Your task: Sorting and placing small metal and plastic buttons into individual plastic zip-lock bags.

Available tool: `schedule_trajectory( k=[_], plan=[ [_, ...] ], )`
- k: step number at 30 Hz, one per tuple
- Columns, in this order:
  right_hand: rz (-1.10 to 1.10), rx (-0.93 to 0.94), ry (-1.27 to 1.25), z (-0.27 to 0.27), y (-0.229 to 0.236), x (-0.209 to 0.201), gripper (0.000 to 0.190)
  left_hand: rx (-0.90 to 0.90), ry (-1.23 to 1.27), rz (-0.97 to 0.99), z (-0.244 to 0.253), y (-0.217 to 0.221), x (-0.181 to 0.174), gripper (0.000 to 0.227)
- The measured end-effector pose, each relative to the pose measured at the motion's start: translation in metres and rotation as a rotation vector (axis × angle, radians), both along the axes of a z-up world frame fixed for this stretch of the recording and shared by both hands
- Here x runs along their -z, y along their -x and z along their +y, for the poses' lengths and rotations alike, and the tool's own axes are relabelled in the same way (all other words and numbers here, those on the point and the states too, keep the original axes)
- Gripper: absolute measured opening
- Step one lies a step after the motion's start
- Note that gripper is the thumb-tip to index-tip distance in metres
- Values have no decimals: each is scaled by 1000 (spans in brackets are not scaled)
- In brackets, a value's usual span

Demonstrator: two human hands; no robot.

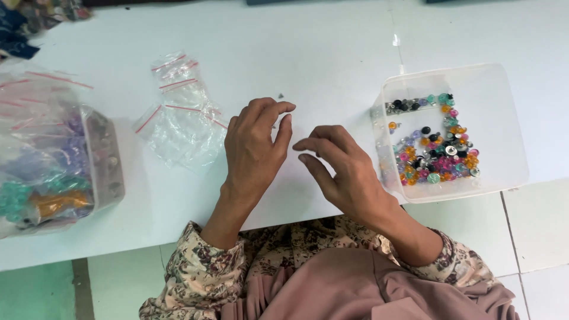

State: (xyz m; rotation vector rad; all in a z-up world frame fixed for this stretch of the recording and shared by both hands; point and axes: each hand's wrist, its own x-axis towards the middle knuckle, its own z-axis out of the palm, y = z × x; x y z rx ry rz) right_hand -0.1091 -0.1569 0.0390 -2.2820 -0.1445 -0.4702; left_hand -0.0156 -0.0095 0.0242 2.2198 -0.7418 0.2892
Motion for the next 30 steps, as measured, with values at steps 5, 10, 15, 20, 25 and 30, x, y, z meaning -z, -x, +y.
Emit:
schedule_trajectory(
  k=[5, 10, 15, 20, 25, 30],
  plan=[
    [-12, 23, 89, -49, 34, -41, 15, 231, 56, -48, -40, 6, -25, 16],
    [168, 133, 268, -127, 43, -38, 17, 470, -27, -121, -101, 16, -19, 21],
    [514, 170, 510, -177, 38, -11, 15, 426, -470, -364, -169, 28, 17, 24],
    [641, 163, 723, -182, 32, 13, 20, 537, -684, -167, -203, 41, 3, 8],
    [673, 140, 780, -181, 25, 26, 20, 515, -808, -135, -213, 37, 11, 6],
    [687, 88, 760, -179, 21, 22, 26, 534, -813, -109, -212, 34, 11, 6]
  ],
)
